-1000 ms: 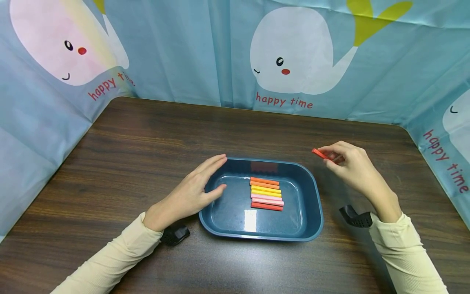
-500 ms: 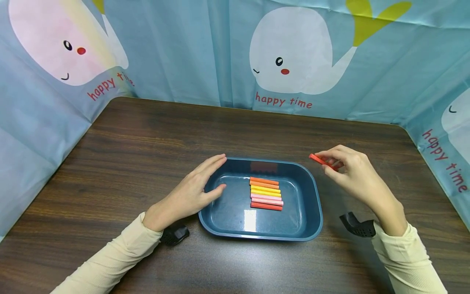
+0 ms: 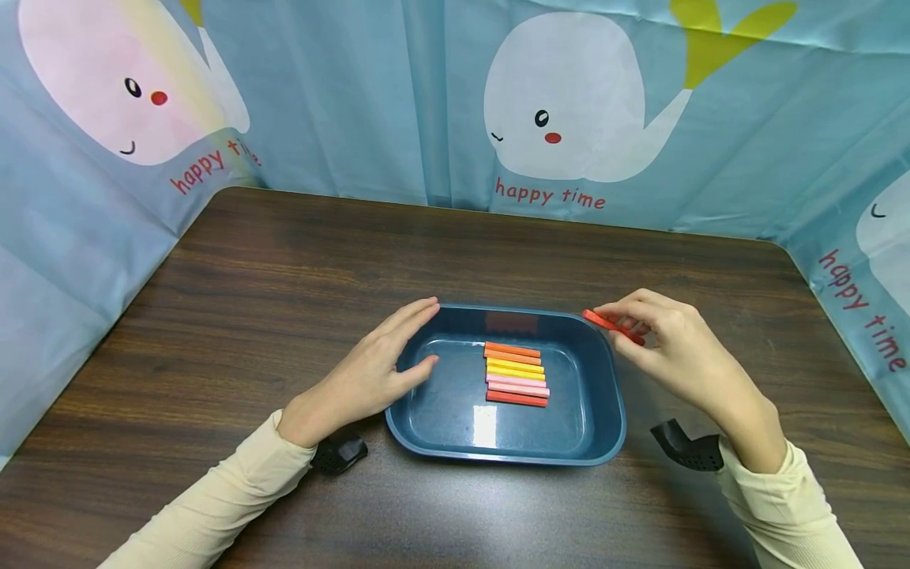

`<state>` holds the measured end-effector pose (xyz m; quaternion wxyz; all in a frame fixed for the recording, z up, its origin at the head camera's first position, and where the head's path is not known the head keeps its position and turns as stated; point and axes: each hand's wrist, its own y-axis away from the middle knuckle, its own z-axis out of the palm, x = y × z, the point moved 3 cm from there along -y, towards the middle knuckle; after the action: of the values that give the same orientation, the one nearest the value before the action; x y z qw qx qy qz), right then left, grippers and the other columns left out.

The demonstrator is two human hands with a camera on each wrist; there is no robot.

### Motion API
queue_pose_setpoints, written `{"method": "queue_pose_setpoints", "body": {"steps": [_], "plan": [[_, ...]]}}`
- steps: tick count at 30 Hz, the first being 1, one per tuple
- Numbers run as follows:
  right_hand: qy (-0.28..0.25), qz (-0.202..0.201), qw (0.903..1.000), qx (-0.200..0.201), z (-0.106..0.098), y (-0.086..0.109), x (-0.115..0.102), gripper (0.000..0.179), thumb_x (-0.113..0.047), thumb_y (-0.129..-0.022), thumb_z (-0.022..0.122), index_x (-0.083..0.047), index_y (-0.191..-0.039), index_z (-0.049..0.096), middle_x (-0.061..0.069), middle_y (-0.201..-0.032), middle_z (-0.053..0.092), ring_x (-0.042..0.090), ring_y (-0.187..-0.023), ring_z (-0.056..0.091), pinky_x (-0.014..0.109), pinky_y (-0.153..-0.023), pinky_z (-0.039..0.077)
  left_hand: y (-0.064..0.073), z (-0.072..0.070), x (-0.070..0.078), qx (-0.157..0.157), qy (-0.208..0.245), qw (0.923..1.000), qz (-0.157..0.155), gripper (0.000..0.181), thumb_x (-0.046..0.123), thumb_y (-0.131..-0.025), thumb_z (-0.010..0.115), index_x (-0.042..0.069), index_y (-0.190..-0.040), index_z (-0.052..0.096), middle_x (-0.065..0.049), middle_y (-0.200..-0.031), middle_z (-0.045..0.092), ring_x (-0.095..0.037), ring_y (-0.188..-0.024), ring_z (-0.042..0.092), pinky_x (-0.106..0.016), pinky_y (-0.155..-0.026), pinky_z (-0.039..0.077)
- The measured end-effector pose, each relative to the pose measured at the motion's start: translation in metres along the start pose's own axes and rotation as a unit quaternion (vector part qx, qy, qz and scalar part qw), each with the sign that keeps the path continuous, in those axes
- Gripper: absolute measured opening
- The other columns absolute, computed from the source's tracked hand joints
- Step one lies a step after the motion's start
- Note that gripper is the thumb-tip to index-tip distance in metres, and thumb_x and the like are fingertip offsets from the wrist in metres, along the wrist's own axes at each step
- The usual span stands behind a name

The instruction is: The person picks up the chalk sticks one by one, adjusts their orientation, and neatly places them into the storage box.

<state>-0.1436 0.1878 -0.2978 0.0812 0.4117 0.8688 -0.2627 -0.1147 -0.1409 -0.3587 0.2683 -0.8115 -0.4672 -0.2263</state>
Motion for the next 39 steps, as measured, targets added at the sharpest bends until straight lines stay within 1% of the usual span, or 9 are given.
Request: {"method": "queue_pose_setpoints", "body": {"steps": [7, 11, 14, 18, 21, 28, 32, 37, 39], "plan": [[-0.002, -0.012, 0.9998, -0.018, 0.002, 0.001, -0.01, 0.039, 0.01, -0.074, 0.075, -0.008, -0.107, 0.074, -0.003, -0.092, 0.067, 0.0, -0.072, 0.055, 0.011, -0.059, 0.043, 0.0, 0.001, -0.001, -0.002, 0.002, 1.0, -0.003, 0.066, 0.017, -0.093, 0.068, 0.001, -0.15, 0.04, -0.013, -0.158, 0.037, -0.028, -0.143, 0.041, -0.051, -0.114, 0.038], [-0.008, -0.02, 0.9994, -0.028, 0.004, 0.001, -0.016, 0.038, 0.01, -0.074, 0.075, -0.009, -0.107, 0.074, -0.004, -0.093, 0.067, -0.001, -0.072, 0.055, 0.013, -0.058, 0.045, -0.001, 0.001, -0.001, -0.001, 0.006, 1.0, -0.004, 0.065, 0.017, -0.092, 0.068, 0.001, -0.149, 0.04, -0.012, -0.158, 0.037, -0.028, -0.143, 0.041, -0.051, -0.114, 0.038], [-0.011, -0.019, 0.9991, -0.038, 0.006, 0.001, -0.022, 0.037, 0.009, -0.075, 0.074, -0.009, -0.107, 0.074, -0.004, -0.093, 0.067, 0.0, -0.072, 0.054, 0.017, -0.057, 0.047, -0.001, 0.002, -0.001, 0.0, 0.007, 1.0, -0.002, 0.065, 0.016, -0.093, 0.068, 0.002, -0.15, 0.04, -0.012, -0.158, 0.037, -0.028, -0.143, 0.041, -0.051, -0.114, 0.038], [-0.012, -0.011, 0.9981, -0.059, 0.011, 0.001, -0.028, 0.036, 0.006, -0.078, 0.074, -0.011, -0.109, 0.074, -0.004, -0.094, 0.067, 0.001, -0.072, 0.053, 0.02, -0.055, 0.047, -0.001, 0.001, -0.001, 0.0, 0.008, 1.0, -0.004, 0.066, 0.018, -0.093, 0.068, 0.002, -0.15, 0.04, -0.011, -0.158, 0.037, -0.027, -0.143, 0.041, -0.05, -0.114, 0.038], [-0.005, -0.011, 0.9971, -0.075, 0.016, 0.0, -0.032, 0.034, 0.002, -0.08, 0.074, -0.013, -0.11, 0.074, -0.006, -0.094, 0.066, 0.003, -0.072, 0.053, 0.019, -0.056, 0.045, -0.001, 0.0, -0.001, -0.001, 0.009, 0.9999, -0.004, 0.066, 0.018, -0.093, 0.068, 0.002, -0.15, 0.04, -0.011, -0.158, 0.037, -0.027, -0.143, 0.041, -0.05, -0.114, 0.038], [-0.003, -0.02, 0.9943, -0.104, 0.03, 0.0, -0.04, 0.029, -0.002, -0.082, 0.075, -0.01, -0.11, 0.074, -0.005, -0.095, 0.067, 0.006, -0.069, 0.052, 0.017, -0.056, 0.041, -0.001, 0.001, -0.001, -0.005, 0.008, 0.9999, -0.006, 0.066, 0.017, -0.093, 0.068, 0.002, -0.15, 0.039, -0.012, -0.159, 0.036, -0.028, -0.143, 0.041, -0.051, -0.114, 0.038], [-0.003, -0.025, 0.9927, -0.118, 0.038, 0.001, -0.045, 0.029, -0.004, -0.082, 0.076, -0.01, -0.11, 0.075, -0.004, -0.096, 0.068, 0.006, -0.072, 0.054, 0.018, -0.058, 0.044, -0.001, 0.001, -0.001, -0.005, 0.009, 0.9999, -0.007, 0.066, 0.017, -0.093, 0.068, 0.002, -0.15, 0.039, -0.011, -0.159, 0.036, -0.028, -0.144, 0.04, -0.051, -0.114, 0.037], [-0.003, -0.032, 0.9922, -0.121, 0.046, 0.002, -0.049, 0.027, -0.006, -0.081, 0.078, -0.013, -0.107, 0.076, -0.007, -0.096, 0.067, 0.005, -0.078, 0.056, 0.021, -0.065, 0.048, -0.001, 0.001, -0.001, -0.004, 0.01, 0.9999, -0.009, 0.066, 0.017, -0.093, 0.068, 0.002, -0.15, 0.039, -0.011, -0.159, 0.036, -0.028, -0.143, 0.04, -0.051, -0.114, 0.037], [-0.008, -0.037, 0.9918, -0.122, 0.049, 0.003, -0.05, 0.026, -0.005, -0.081, 0.077, -0.013, -0.107, 0.075, -0.008, -0.095, 0.067, 0.004, -0.078, 0.056, 0.021, -0.065, 0.048, -0.001, 0.001, -0.001, -0.004, 0.012, 0.9999, -0.009, 0.066, 0.017, -0.092, 0.068, 0.002, -0.15, 0.039, -0.011, -0.159, 0.036, -0.028, -0.143, 0.04, -0.051, -0.114, 0.037]]}}
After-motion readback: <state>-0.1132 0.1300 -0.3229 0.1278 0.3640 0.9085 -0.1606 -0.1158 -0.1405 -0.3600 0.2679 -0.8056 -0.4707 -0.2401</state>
